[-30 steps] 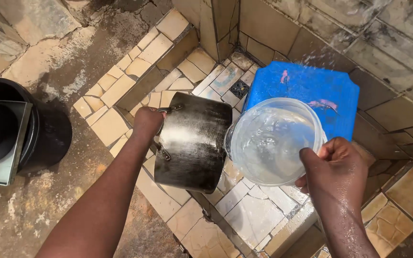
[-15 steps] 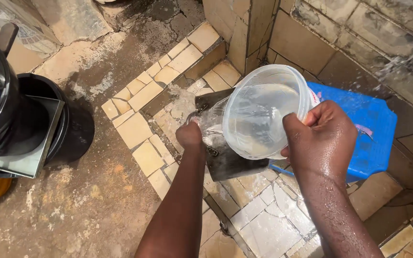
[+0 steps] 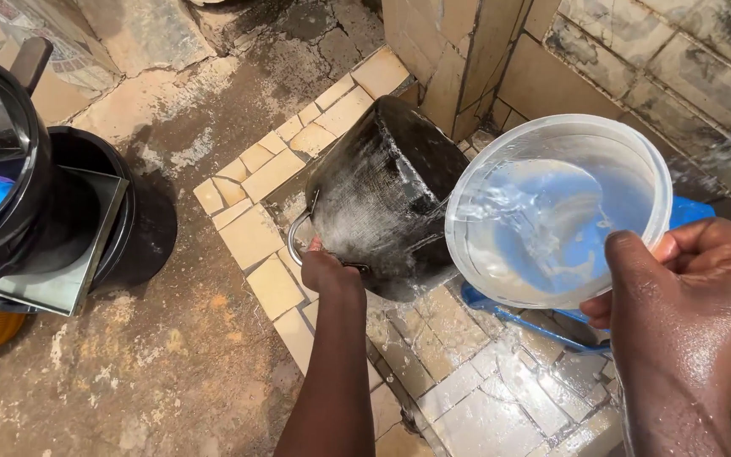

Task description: Washing a plastic stool and hands at an outdoor water tap.

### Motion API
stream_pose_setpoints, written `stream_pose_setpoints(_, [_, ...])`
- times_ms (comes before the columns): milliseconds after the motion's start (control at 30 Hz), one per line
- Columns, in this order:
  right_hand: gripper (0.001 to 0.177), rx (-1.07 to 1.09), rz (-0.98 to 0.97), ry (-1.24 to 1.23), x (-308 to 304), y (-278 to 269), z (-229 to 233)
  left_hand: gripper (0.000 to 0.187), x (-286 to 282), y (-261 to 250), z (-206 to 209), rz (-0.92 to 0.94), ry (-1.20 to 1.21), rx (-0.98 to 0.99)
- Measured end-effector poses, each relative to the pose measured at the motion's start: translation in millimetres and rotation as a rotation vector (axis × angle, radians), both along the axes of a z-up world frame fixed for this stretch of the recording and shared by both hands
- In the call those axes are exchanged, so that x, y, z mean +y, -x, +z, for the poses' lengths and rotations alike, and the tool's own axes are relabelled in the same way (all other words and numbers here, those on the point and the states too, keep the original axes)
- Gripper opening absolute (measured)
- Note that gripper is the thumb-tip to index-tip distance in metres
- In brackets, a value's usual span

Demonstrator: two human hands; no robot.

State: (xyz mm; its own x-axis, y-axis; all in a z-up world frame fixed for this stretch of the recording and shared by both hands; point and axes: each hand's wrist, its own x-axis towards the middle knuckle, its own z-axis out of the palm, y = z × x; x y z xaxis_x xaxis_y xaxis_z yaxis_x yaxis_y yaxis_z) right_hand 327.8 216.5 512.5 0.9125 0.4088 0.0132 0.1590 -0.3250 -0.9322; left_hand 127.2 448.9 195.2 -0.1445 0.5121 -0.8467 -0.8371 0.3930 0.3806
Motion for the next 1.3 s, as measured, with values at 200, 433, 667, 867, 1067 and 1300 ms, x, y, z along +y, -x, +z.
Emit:
stream_pose_setpoints(200, [0.022, -0.068, -0.014, 0.089, -32.7, -14.8, -21.7, 0.030, -15.2, 28.3, 58.7, 0.046, -0.060, 0.204])
stream_pose_setpoints(433, [0.022, -0.025, -0.054, 0.143, -70.4, -14.9, -51.1, 0.027, -34.7, 84.3, 133.9, -0.115, -0.416, 0.627])
stream_pose_setpoints(667, [0.026, 0.002, 0.054, 0.303, -63.5, 4.7, -50.6, 0.026, -62.6, 118.4, 141.1, -0.160, -0.429, 0.737])
stream_pose_setpoints(867, [0.032, 0.145, 0.027, 0.295, -23.7, 16.0, -29.1, 0.042, -68.8, 119.2, 127.3, -0.184, -0.440, 0.554])
stream_pose_setpoints(1067, [0.027, 0.053, 0.079, 0.016, -22.5, 9.3, -12.4, 0.042, -80.9, 106.3, 128.7, -0.154, -0.428, 0.461])
stream_pose_setpoints(1300, [0.021, 0.032, 0.026, -0.039, -39.0, 14.0, -9.2, 0.019, -87.4, 94.8, 166.0, -0.242, -0.634, 0.931])
